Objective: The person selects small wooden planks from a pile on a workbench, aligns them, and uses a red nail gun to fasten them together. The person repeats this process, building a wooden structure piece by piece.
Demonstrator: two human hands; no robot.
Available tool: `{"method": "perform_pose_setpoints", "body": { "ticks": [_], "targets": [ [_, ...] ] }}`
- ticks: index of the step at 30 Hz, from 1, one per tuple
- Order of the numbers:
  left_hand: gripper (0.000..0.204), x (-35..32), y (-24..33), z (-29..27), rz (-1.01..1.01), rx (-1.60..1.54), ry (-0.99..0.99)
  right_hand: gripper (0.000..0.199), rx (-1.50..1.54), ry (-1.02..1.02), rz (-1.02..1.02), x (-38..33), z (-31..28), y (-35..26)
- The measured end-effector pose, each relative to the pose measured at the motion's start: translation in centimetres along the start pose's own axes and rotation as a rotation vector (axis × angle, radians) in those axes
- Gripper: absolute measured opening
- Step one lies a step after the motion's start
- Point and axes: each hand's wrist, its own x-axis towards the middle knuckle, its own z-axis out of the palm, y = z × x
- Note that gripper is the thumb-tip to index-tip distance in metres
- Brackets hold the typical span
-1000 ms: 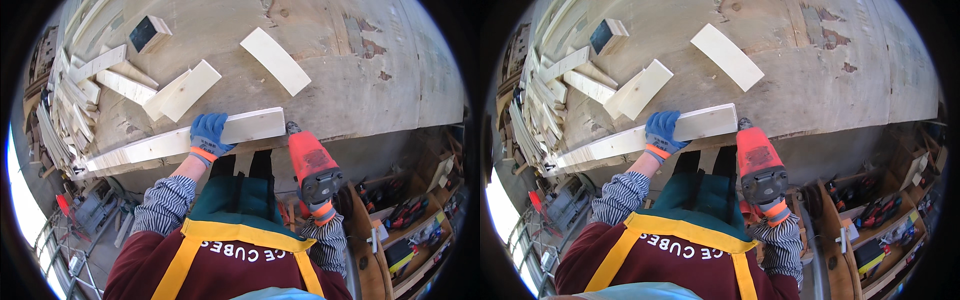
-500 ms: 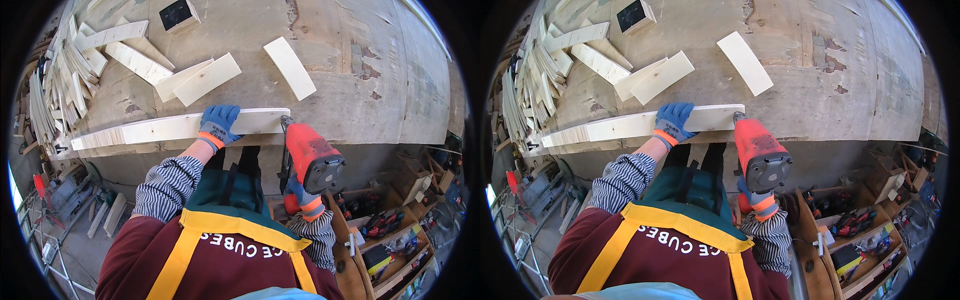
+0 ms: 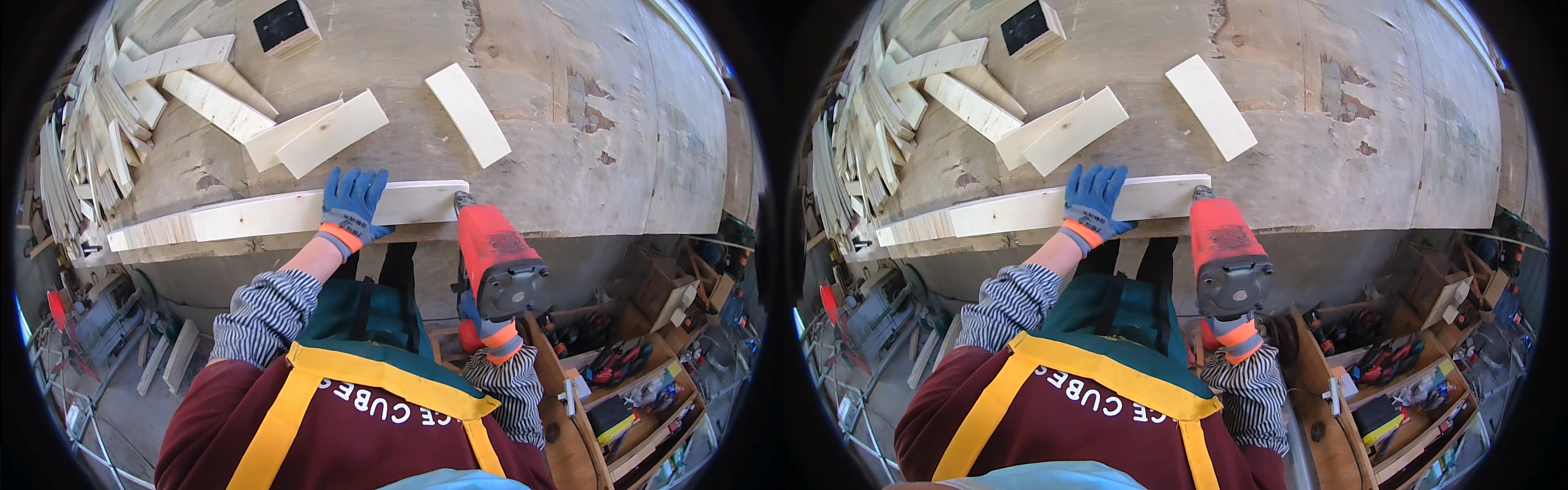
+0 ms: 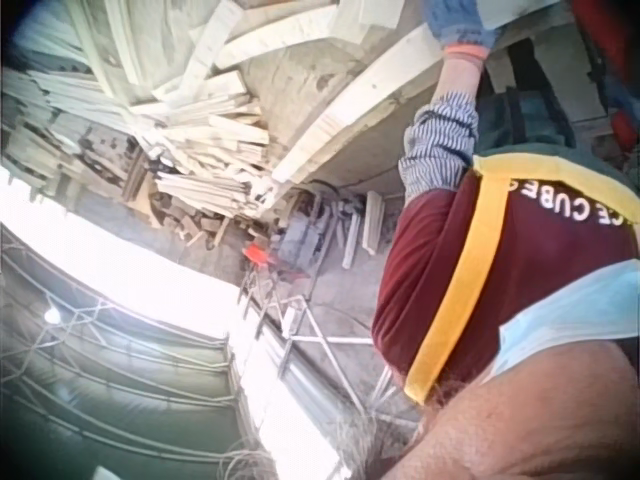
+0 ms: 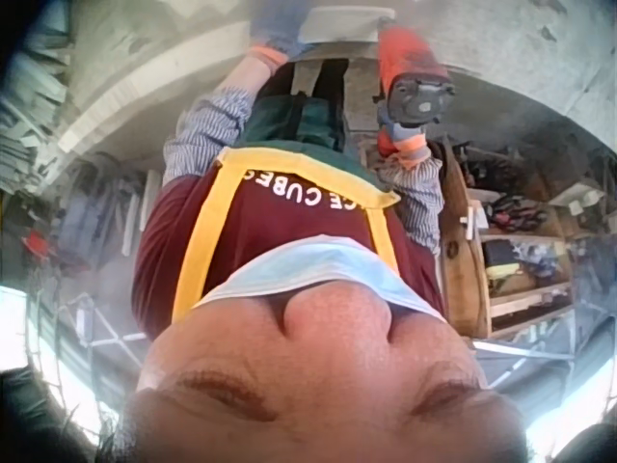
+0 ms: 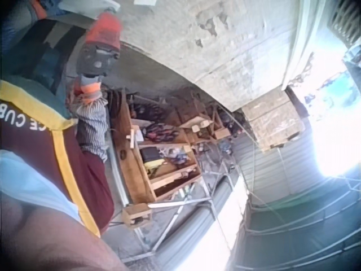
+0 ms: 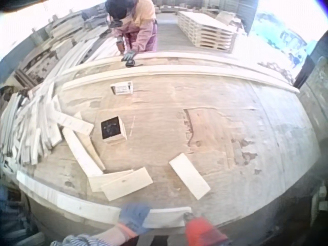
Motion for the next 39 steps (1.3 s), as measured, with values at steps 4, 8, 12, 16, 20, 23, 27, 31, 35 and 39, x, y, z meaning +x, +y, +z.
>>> {"method": "perform_pose_setpoints", "body": {
  "ticks": [4, 8, 12, 16, 20, 23, 27, 31, 35, 39],
  "targets": [
    [0.109, 0.9, 4.9, -0.9, 0.072, -0.035, -0.031, 0.009, -0.049, 0.077, -0.105, 0.3, 0.1, -1.3],
    [0.089, 6.5, 7.9, 0.2, 0.012, -0.068, -0.286, 0.011, -0.19, 0.221, -0.28, 1.5, -1.4, -4.3],
    [0.074, 6.6, 7.6, 1.2, 0.066, -0.072, -0.231, 0.014, -0.148, 0.114, -0.131, 0.6, -0.9, -1.8],
    [0.073, 6.4, 7.4, 1.5, 0.045, -0.086, -0.246, 0.012, -0.104, 0.034, -0.109, 0.9, -1.8, -2.0],
    [0.072, 6.7, 8.1, 0.7, -0.014, -0.088, -0.311, 0.011, 0.013, 0.069, -0.111, 1.1, -1.6, -2.8],
    [0.07, 6.5, 8.1, 0.9, 0.011, -0.072, -0.253, 0.011, 0.027, 0.011, -0.068, 1.1, -1.9, -2.5],
    [0.069, 6.6, 7.8, 1.2, 0.05, -0.041, -0.301, 0.014, 0.049, -0.101, 0.055, 1.3, -2.6, -3.3],
    [0.063, 6.6, 8.2, 1.0, 0.001, -0.058, -0.272, 0.025, 0.058, -0.151, 0.088, 2.5, -4.8, -6.8],
    [0.059, 6.9, 8.3, 0.3, -0.006, -0.067, -0.317, 0.02, 0.07, 0.02, -0.027, 1.7, -3.2, -4.3],
    [0.062, 6.7, 8.1, 0.9, -0.022, -0.071, -0.286, 0.025, 0.01, -0.094, 0.077, 1.4, -4.8, -8.5]
  ]
}}
